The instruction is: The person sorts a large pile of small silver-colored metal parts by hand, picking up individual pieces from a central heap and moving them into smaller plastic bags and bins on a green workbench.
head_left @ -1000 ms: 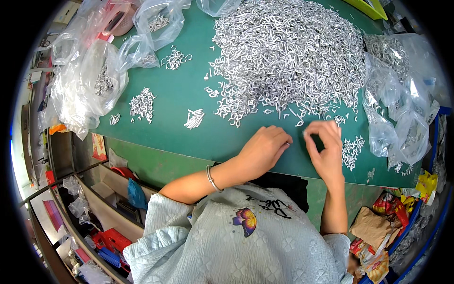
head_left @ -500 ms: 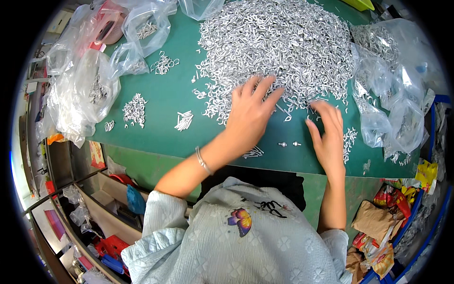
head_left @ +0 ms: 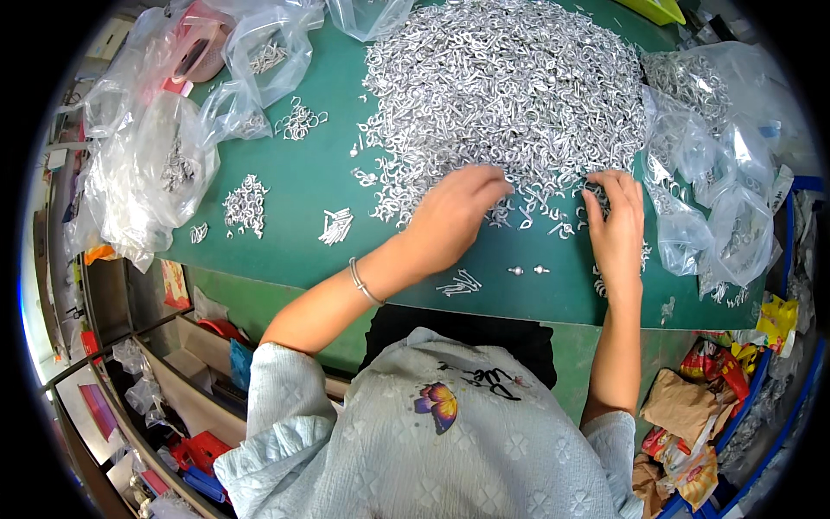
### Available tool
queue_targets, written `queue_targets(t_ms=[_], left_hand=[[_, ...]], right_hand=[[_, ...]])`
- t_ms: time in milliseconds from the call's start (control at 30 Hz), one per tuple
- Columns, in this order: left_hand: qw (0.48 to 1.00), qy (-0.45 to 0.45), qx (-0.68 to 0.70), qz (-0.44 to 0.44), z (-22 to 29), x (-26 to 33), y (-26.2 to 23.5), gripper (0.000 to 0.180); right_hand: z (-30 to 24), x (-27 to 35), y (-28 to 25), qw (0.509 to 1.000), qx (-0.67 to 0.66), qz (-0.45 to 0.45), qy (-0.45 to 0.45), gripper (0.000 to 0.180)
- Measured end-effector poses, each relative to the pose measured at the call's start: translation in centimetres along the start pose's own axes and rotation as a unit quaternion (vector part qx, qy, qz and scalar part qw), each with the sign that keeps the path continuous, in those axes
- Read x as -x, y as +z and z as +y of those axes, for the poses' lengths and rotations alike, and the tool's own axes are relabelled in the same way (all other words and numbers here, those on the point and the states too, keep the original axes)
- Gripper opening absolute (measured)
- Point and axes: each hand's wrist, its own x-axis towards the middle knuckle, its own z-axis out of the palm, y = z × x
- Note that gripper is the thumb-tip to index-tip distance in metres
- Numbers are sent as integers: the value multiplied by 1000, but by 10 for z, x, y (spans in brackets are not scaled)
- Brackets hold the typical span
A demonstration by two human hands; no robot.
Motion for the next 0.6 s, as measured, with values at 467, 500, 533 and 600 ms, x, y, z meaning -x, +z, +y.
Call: queue_targets(t_ms=[467,500,533,600], left_hand=[[987,21,-154,-35,6,4,-6,31],[983,-10,-185,0,9,-1,-7,31],[975,-41,-216,34,10,-5,-9,30],[973,-27,-228,9,5,-2,-10,31]], right_hand=[[-19,-11,31,998,20,-23,-47,16],[-19,-12,34,998,31,-34,-47,16],[-19,-13,35,997,43,-45,-46,16],[-14,-13,29,997,51,-41,-50,14]])
